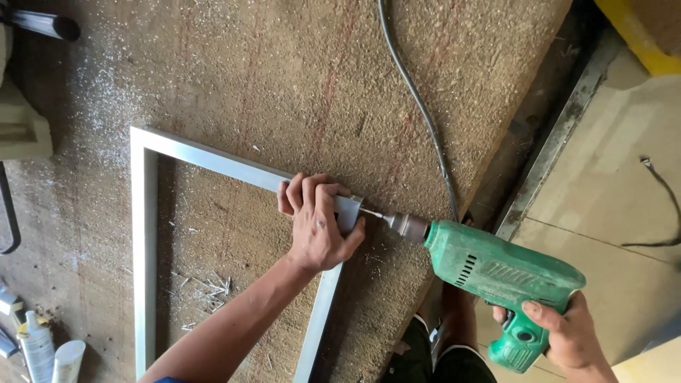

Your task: Assembling an aluminum frame by drilling holes and securing joints with a rivet gun.

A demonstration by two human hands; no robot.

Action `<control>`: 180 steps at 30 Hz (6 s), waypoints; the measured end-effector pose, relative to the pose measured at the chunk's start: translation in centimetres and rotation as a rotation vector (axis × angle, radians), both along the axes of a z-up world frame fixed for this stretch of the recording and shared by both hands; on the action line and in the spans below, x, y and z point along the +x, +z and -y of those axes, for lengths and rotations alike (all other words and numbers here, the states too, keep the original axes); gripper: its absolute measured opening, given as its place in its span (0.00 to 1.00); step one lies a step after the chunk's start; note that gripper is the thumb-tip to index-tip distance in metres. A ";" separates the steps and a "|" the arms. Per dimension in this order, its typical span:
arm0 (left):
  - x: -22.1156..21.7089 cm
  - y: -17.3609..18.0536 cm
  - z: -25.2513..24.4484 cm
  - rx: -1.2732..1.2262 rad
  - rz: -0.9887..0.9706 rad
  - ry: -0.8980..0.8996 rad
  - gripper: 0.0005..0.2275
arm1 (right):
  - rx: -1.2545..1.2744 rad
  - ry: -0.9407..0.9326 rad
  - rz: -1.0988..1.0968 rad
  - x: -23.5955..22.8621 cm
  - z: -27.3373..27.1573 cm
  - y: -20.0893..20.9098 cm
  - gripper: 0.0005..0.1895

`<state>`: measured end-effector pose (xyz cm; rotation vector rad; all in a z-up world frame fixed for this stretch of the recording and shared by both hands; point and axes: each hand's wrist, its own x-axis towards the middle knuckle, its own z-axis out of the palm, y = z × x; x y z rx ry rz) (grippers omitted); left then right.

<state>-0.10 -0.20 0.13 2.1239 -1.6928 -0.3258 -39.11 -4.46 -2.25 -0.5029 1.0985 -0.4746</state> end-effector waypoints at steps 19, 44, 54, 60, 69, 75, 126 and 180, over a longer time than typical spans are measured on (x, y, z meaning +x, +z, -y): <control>-0.1 -0.2 -0.1 0.044 0.036 -0.019 0.22 | 0.160 -0.038 -0.163 -0.2 -0.3 -1.1 0.35; 0.1 0.0 -0.2 0.085 0.092 -0.078 0.22 | -0.022 0.023 -0.052 -1.4 -0.8 -2.0 0.31; 0.1 -0.2 -0.5 0.109 0.102 -0.069 0.23 | -0.004 0.053 -0.076 -1.6 -0.6 -2.0 0.30; -0.2 0.1 -0.3 0.083 0.110 -0.074 0.20 | -0.083 0.084 -0.011 -0.2 0.2 -0.6 0.29; -0.2 0.1 -0.1 0.073 0.117 -0.077 0.19 | 0.098 -0.007 -0.162 -0.6 -0.2 -1.1 0.42; -0.2 0.0 -0.3 0.107 0.119 -0.066 0.20 | -0.049 0.072 -0.101 -0.6 -0.2 -1.0 0.27; 0.2 0.5 -0.7 0.151 0.007 -0.054 0.23 | -0.047 0.031 0.125 -0.1 0.6 2.9 0.35; -28.2 27.3 -46.4 -0.869 -1.415 1.732 0.11 | -2.152 1.183 -0.027 42.6 -17.9 -2.1 0.13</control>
